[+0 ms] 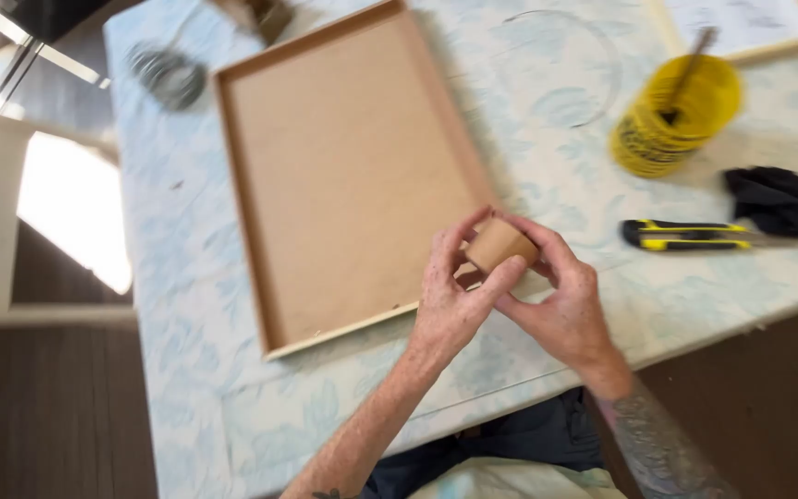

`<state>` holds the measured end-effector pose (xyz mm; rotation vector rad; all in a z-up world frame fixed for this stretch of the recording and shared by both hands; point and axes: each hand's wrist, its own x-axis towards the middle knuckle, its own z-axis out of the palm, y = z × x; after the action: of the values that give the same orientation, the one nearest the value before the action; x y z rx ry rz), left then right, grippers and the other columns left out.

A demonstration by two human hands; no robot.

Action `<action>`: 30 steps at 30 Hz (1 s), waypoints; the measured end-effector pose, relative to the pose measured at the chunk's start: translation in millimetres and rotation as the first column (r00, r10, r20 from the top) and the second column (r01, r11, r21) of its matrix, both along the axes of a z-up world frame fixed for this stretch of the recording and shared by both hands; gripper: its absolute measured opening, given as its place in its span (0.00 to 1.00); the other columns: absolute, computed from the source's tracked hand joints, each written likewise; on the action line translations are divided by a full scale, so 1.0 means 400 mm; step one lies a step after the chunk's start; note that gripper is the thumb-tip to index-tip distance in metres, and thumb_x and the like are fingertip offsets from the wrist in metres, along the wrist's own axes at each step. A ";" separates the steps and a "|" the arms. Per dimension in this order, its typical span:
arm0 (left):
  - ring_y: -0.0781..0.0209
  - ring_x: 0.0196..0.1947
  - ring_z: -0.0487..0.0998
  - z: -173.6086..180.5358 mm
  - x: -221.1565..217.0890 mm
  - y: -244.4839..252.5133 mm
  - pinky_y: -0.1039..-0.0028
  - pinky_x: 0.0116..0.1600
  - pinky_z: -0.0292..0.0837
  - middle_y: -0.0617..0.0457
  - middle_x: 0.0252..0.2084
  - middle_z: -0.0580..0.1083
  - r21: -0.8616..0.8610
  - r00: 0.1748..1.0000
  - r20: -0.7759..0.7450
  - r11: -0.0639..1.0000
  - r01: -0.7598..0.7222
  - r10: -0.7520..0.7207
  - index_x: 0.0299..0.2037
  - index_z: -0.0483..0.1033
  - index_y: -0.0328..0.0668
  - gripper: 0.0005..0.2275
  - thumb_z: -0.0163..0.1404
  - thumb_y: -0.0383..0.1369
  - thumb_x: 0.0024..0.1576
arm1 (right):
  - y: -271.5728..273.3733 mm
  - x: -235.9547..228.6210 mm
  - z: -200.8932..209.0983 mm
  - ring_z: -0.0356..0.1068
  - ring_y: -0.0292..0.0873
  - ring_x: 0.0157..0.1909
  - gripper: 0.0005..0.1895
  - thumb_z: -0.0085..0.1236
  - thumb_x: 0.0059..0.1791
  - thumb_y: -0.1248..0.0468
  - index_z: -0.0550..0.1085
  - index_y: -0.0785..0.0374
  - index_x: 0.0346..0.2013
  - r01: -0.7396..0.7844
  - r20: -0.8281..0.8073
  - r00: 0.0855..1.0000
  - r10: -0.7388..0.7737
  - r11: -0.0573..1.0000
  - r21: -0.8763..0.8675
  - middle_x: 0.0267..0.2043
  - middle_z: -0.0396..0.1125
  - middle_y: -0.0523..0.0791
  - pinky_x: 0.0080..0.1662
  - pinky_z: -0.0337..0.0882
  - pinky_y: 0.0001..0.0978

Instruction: Sealing the back of a wooden picture frame using brown paper adhesive tape, a utility knife, and a cloth for smoothing.

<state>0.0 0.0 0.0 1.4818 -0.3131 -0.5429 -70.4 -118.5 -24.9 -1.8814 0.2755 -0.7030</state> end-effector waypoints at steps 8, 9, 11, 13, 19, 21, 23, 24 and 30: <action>0.54 0.54 0.76 -0.055 -0.046 0.221 0.66 0.55 0.80 0.48 0.55 0.68 -0.158 0.948 -0.185 0.945 -0.287 0.258 0.64 0.72 0.46 0.24 0.59 0.41 0.58 | 0.152 0.040 0.024 0.73 0.47 0.58 0.38 0.77 0.34 0.72 0.76 0.60 0.59 -0.317 -0.093 0.947 0.308 0.941 -0.120 0.58 0.73 0.45 0.52 0.76 0.38; 0.53 0.56 0.76 -0.045 -0.048 0.244 0.63 0.56 0.79 0.48 0.57 0.70 -0.164 0.943 -0.225 0.944 -0.286 0.247 0.64 0.73 0.47 0.23 0.56 0.44 0.60 | 0.165 0.045 0.016 0.75 0.45 0.53 0.38 0.78 0.33 0.72 0.77 0.58 0.58 -0.319 -0.126 0.944 0.306 0.943 -0.096 0.55 0.75 0.42 0.48 0.78 0.36; 0.56 0.52 0.78 -0.059 -0.038 0.314 0.65 0.54 0.82 0.49 0.52 0.71 -0.183 0.944 -0.188 0.934 -0.306 0.273 0.64 0.72 0.44 0.21 0.52 0.42 0.61 | 0.191 0.051 0.058 0.74 0.40 0.55 0.35 0.75 0.36 0.69 0.76 0.57 0.57 -0.405 -0.251 0.889 0.382 0.913 -0.044 0.56 0.74 0.42 0.52 0.77 0.33; 0.58 0.47 0.80 -0.059 -0.020 0.386 0.66 0.53 0.84 0.50 0.47 0.73 -0.204 0.948 -0.146 0.929 -0.310 0.284 0.63 0.71 0.41 0.20 0.49 0.40 0.63 | 0.213 0.070 0.081 0.72 0.36 0.57 0.31 0.72 0.39 0.67 0.74 0.57 0.57 -0.468 -0.366 0.821 0.438 0.884 0.010 0.57 0.73 0.42 0.56 0.76 0.30; 0.72 0.29 0.81 -0.074 0.056 0.571 0.83 0.39 0.84 0.54 0.36 0.82 0.141 0.885 0.351 0.917 -0.373 0.306 0.54 0.78 0.43 0.11 0.51 0.29 0.62 | 0.283 0.160 0.075 0.72 0.37 0.55 0.34 0.74 0.36 0.66 0.75 0.56 0.57 -0.549 -0.487 0.707 0.513 0.832 0.079 0.56 0.73 0.41 0.54 0.75 0.27; 0.73 0.28 0.73 -0.081 0.083 0.604 0.81 0.33 0.74 0.62 0.29 0.71 0.121 0.901 0.283 0.919 -0.374 0.330 0.52 0.80 0.46 0.10 0.51 0.33 0.62 | 0.301 0.193 0.063 0.73 0.36 0.53 0.35 0.73 0.36 0.67 0.74 0.56 0.59 -0.553 -0.509 0.682 0.525 0.826 0.111 0.55 0.72 0.41 0.55 0.75 0.27; 0.72 0.29 0.75 -0.110 0.103 0.632 0.80 0.34 0.77 0.61 0.29 0.73 0.152 0.886 0.355 0.916 -0.371 0.300 0.53 0.78 0.46 0.11 0.52 0.32 0.62 | 0.320 0.215 0.054 0.72 0.38 0.54 0.34 0.73 0.37 0.67 0.74 0.57 0.59 -0.564 -0.510 0.684 0.521 0.821 0.083 0.56 0.71 0.42 0.57 0.74 0.28; 0.71 0.29 0.76 -0.125 0.114 0.645 0.79 0.35 0.80 0.60 0.29 0.75 0.183 0.864 0.429 0.912 -0.368 0.262 0.55 0.75 0.47 0.12 0.52 0.31 0.61 | 0.328 0.226 0.050 0.72 0.40 0.56 0.34 0.72 0.38 0.67 0.73 0.59 0.58 -0.573 -0.506 0.690 0.517 0.818 0.053 0.58 0.71 0.43 0.59 0.73 0.30; 0.66 0.28 0.70 -0.168 0.153 0.702 0.72 0.32 0.67 0.58 0.34 0.69 0.344 0.742 0.670 0.897 -0.276 -0.029 0.40 0.68 0.46 0.04 0.51 0.32 0.65 | 0.354 0.249 0.029 0.73 0.42 0.57 0.35 0.71 0.38 0.66 0.72 0.56 0.60 -0.607 -0.555 0.642 0.528 0.793 0.051 0.60 0.70 0.45 0.59 0.74 0.32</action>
<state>61.2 280.8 -67.1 2.0924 -0.6771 0.0748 29.4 23.3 -13.4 -2.1160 -0.0348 0.2802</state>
